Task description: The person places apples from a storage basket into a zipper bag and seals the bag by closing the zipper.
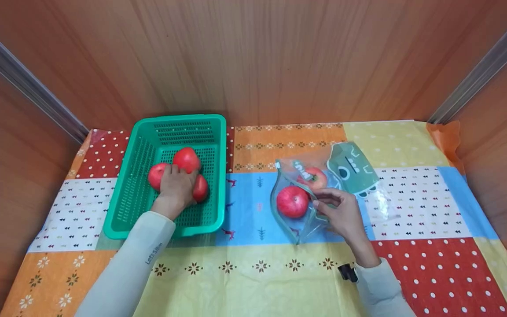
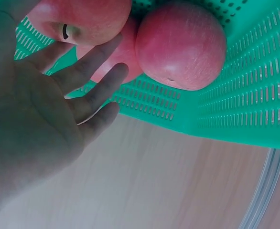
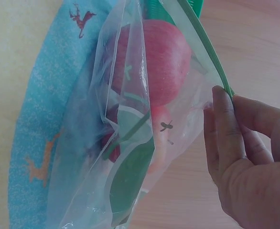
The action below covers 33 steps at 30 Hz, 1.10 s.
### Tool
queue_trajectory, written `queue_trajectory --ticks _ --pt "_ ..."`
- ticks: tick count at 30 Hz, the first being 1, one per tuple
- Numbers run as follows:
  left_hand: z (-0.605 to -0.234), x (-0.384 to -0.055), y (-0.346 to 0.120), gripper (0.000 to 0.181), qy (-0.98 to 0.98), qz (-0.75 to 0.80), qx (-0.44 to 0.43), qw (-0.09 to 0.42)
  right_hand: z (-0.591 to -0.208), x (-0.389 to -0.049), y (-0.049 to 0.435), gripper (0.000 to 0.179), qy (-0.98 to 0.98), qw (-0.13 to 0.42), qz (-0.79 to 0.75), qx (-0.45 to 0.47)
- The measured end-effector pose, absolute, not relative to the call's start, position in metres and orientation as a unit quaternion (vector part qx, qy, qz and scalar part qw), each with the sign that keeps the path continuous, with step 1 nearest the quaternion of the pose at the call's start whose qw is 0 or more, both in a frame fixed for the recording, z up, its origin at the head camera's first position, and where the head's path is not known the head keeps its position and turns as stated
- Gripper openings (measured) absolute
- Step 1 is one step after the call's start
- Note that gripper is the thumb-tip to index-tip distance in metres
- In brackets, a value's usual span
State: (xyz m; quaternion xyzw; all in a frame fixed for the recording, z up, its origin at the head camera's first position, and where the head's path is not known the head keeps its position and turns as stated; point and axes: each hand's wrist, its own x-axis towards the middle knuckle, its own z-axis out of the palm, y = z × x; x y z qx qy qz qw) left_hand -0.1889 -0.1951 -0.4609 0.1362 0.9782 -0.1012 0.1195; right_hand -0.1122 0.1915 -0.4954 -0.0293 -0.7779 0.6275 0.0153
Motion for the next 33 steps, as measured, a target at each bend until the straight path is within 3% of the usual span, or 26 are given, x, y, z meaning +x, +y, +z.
queue_trajectory --ticks 33 --pt "-0.436 -0.144 -0.196 0.088 0.990 -0.018 0.136 -0.023 -0.498 -0.110 0.192 0.029 -0.787 0.007 0.616 -0.037"
